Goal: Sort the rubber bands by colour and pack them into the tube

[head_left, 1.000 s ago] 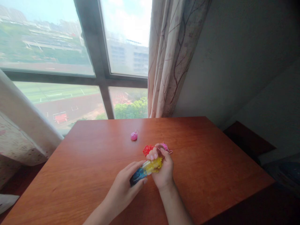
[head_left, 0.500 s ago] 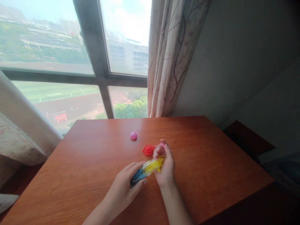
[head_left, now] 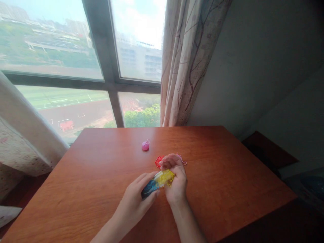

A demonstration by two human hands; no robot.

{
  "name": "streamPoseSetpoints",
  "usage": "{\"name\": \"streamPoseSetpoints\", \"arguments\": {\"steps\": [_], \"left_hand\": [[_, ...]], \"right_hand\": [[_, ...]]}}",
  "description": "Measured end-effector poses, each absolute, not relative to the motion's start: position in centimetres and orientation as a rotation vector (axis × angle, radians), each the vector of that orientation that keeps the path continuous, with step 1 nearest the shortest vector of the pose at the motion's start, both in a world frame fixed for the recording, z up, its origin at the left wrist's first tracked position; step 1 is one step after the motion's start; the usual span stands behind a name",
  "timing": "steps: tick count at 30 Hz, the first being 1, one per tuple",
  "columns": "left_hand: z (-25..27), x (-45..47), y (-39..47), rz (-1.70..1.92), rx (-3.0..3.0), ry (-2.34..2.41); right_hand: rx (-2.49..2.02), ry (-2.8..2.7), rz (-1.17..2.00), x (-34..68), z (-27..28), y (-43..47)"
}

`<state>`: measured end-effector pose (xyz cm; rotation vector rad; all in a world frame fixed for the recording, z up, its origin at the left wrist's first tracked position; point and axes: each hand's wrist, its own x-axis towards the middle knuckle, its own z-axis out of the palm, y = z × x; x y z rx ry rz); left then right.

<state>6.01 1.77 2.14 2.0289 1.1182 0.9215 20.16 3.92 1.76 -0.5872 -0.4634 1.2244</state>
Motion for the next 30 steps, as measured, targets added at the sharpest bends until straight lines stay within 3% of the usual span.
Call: {"name": "streamPoseSetpoints", "arguments": {"steps": [7, 30], "left_hand": [[2.1, 5.7, 2.0, 0.959, 2.051, 1.108], [3.1, 5.6, 1.9, 0.834, 2.05, 1.035]], "right_hand": [[-0.526, -0.499, 1.403, 20.0, 1.9, 4.2], [-0.388, 0.011, 1.4, 23.8, 2.1, 5.3]]}}
